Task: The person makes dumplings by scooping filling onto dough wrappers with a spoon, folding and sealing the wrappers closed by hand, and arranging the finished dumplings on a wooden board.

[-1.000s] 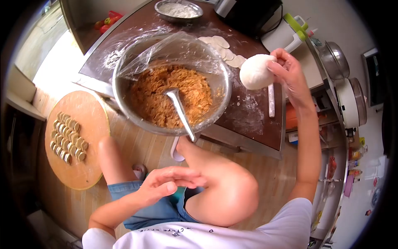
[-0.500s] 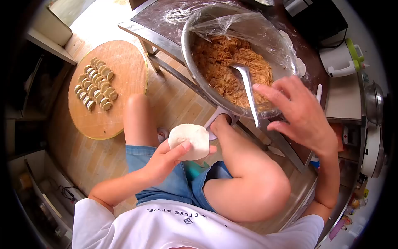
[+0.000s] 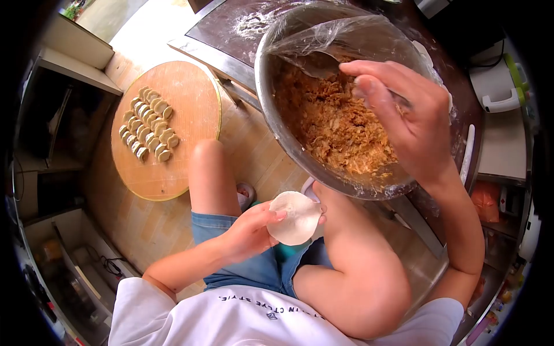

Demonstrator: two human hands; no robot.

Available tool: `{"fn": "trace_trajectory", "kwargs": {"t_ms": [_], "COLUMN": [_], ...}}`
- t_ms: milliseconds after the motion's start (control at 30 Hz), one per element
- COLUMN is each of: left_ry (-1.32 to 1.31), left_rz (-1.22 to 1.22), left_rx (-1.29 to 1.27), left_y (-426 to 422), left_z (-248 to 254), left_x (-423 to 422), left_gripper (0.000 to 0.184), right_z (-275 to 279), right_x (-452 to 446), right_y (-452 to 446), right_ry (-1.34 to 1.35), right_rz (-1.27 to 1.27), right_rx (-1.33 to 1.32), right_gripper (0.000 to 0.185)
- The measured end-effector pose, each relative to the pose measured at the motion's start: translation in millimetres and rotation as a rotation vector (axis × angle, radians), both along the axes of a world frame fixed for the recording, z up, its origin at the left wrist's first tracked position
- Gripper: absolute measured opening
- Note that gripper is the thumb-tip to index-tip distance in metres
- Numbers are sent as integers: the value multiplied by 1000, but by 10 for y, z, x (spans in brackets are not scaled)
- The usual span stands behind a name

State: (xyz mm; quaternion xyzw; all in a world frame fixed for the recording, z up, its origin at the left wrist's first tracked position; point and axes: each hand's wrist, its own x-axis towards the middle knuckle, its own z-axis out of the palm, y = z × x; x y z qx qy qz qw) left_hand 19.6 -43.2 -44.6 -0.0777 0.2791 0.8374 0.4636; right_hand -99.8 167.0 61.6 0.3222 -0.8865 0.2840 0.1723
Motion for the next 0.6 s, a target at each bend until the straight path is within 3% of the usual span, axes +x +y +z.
{"fn": "trace_trajectory", "kwargs": {"t_ms": [200, 300, 400, 467, 533, 600], "left_ry": [-61, -82, -170, -186, -120, -91], "left_rz": [53, 170, 267, 307, 297, 284], "left_rx": [-33, 92, 99, 65, 40, 49], "left_y": [-19, -34, -89, -121, -108, -123], "left_z": [151, 110, 168, 214, 288, 302], "left_x": [-16, -21, -14, -18, -3, 17], "left_gripper": [59, 56, 48, 47, 60, 59], "right_z": [-159, -163, -90, -68, -40, -54], "right_x": [-99, -2, 137, 269, 386, 430], "right_y": [-122, -72, 15, 63, 148, 262], "right_ry": [-28, -82, -218, -419, -624, -744], "right_rz": [172, 216, 202, 116, 15, -74], "right_rx": [5, 20, 40, -107, -255, -362], "right_gripper": [16, 17, 23, 30, 33, 36]}}
